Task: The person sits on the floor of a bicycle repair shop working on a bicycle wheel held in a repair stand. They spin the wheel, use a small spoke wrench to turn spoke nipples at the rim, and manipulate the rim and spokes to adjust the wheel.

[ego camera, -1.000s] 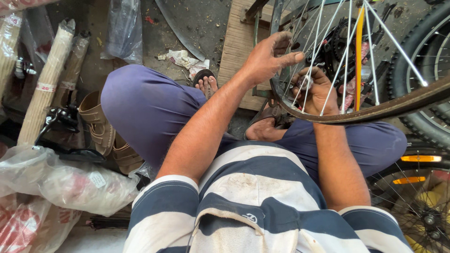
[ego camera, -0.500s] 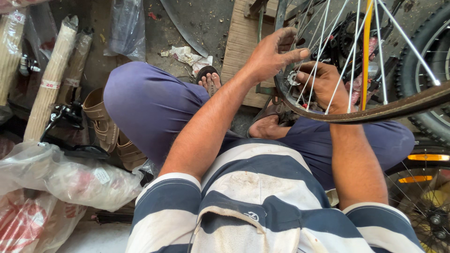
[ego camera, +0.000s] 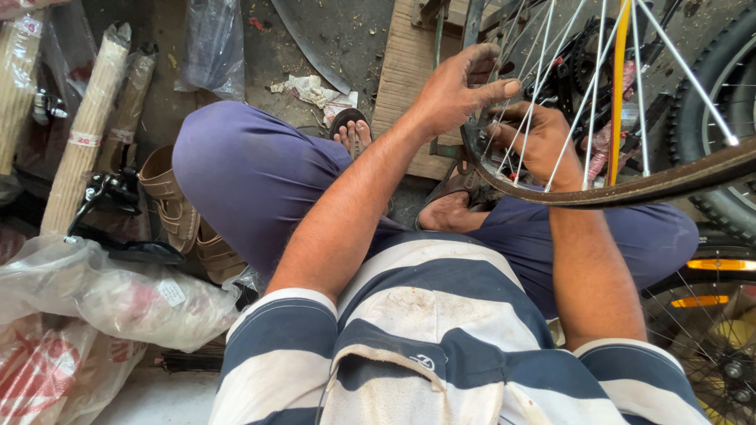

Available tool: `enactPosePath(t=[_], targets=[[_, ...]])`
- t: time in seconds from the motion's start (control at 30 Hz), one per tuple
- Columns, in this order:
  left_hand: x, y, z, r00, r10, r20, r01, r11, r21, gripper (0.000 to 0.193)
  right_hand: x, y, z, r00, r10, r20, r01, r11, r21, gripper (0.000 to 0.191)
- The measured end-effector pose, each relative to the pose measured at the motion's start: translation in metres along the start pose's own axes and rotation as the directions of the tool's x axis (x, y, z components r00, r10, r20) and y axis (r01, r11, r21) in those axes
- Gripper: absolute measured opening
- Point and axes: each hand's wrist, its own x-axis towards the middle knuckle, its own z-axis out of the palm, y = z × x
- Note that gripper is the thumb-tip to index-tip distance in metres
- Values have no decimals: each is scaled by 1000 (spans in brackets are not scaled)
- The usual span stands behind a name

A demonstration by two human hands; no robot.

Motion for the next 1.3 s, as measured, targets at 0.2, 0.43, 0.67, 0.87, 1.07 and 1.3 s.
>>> enactPosePath(t=[0.2,0.43,0.67,0.87,1.07,1.3], targets=[[0,1,1,1000,-14,-7,15,998,56,100,2,-2,-7,995,62,75,-55,995,-84,33],[-1,-1,2,1000,-6,-12,7,995,103,98,3,-3,11,998,10,-58,-27,951,-309,28],[-8,25,1,998,30,-55,-20,983,183,104,1,-8,34,956,-226,-187,118,881,-458,36],[-19,66,17,997,-27,-65,48,937,347,110,-20,11,-7,981,-30,191,-86,815,573,48],[-20,69,19,996,-63,-56,78,944,320,106,-10,33,-7,985,-77,157,-5,884,467,38],[-1,29,9,999,33,-24,-23,931,365,111,-4,-8,30,949,17,-315,-177,855,-487,36]])
